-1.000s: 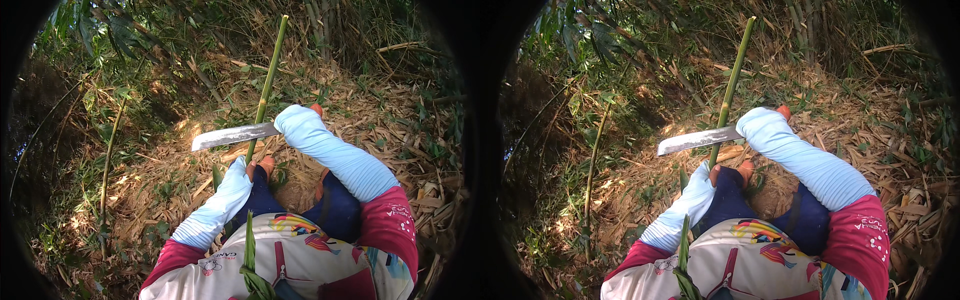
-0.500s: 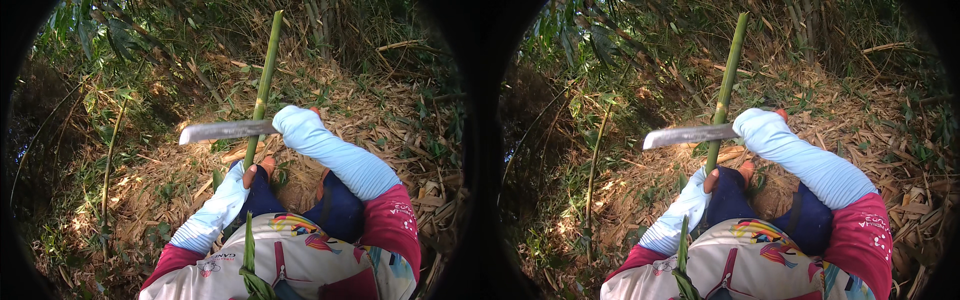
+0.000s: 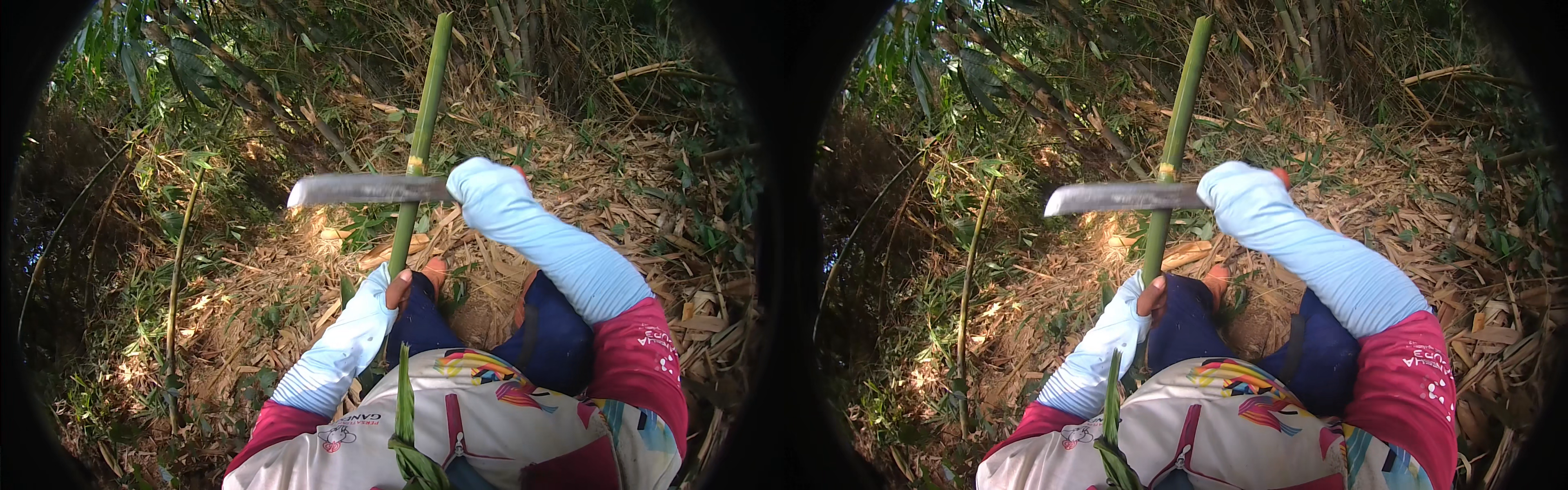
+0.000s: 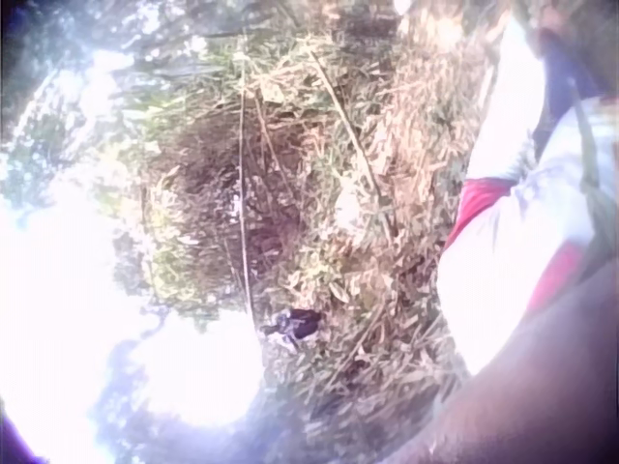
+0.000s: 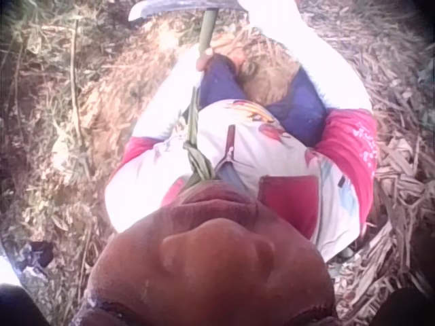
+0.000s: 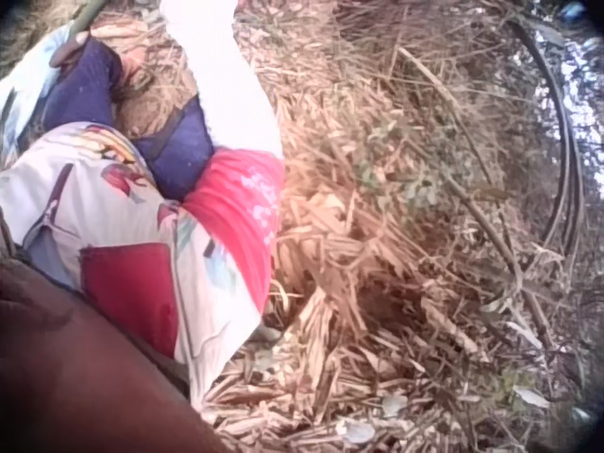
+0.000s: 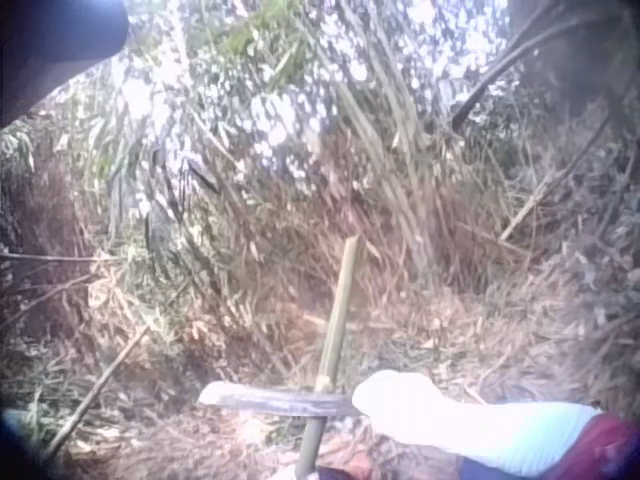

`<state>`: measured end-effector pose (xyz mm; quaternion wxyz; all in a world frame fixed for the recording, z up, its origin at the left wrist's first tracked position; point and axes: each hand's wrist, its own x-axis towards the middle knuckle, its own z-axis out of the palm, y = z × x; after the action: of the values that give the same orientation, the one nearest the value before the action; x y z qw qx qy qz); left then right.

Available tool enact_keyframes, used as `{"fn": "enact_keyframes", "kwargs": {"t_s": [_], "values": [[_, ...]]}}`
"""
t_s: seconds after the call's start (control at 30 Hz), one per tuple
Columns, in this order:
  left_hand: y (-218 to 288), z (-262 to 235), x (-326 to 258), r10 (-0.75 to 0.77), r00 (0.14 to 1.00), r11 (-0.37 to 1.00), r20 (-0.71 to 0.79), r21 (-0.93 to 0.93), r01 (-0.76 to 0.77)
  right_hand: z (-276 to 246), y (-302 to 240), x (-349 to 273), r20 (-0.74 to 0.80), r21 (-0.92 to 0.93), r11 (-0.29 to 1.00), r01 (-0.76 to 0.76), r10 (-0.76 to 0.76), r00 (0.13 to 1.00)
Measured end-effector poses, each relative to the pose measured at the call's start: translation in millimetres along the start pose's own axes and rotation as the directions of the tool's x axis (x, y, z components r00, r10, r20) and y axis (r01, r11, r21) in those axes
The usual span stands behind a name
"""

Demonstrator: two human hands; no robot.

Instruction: The person sits on the ground in a bamboo grove and uses a machete to split a long bamboo stalk into thin strips. They repeatedly strike the bamboo to separate the layers and peel away the outer skin. Another person is visible in the background working on a separate bamboo stalk.

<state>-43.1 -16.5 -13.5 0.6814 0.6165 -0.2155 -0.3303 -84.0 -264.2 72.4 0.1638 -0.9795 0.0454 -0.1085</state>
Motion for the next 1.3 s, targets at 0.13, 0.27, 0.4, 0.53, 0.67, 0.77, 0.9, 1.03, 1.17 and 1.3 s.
{"fn": "enact_keyframes", "kwargs": {"t_s": [0.13,0.27,0.4,0.53,0.67,0.77,0.9,1.03,1.17,1.3], "values": [[29,8,-15,-0.079,0.996,0.99,0.032,0.116,0.075,-3,13,21,0.18,0.032,0.979,-0.201,0.192,0.965],[20,-9,-16,-0.138,0.986,0.979,0.092,0.163,0.121,5,8,-8,-0.141,0.086,0.993,0.084,-0.071,0.987],[34,1,-16,-0.242,0.968,0.97,0.068,0.053,0.239,-8,11,9,-0.002,0.065,0.989,-0.132,0.132,0.991],[31,-5,-12,-0.222,0.957,0.968,0.184,-0.073,0.239,7,-9,-4,0.027,-0.073,0.996,0.042,-0.04,0.999],[36,0,-21,-0.273,0.946,0.953,0.173,-0.084,0.29,-2,28,12,-0.063,0.057,0.988,-0.147,0.15,0.987],[37,-6,-22,-0.265,0.943,0.948,0.201,-0.125,0.293,-3,8,-1,-0.006,0.021,1.0,0.012,-0.011,1.0],[47,-3,-22,-0.251,0.952,0.954,0.175,-0.121,0.273,-4,11,6,-0.082,0.058,0.994,-0.098,0.102,0.991],[45,-11,-22,-0.258,0.916,0.93,0.306,-0.178,0.322,8,12,1,-0.108,0.051,0.998,0.028,-0.023,0.994],[48,-18,-24,-0.29,0.894,0.906,0.342,-0.201,0.372,-8,13,7,-0.022,0.078,0.992,-0.095,0.097,0.995],[42,-28,-22,-0.292,0.863,0.874,0.411,-0.251,0.416,-1,3,2,-0.012,0.044,0.999,0.015,-0.014,1.0]]}}
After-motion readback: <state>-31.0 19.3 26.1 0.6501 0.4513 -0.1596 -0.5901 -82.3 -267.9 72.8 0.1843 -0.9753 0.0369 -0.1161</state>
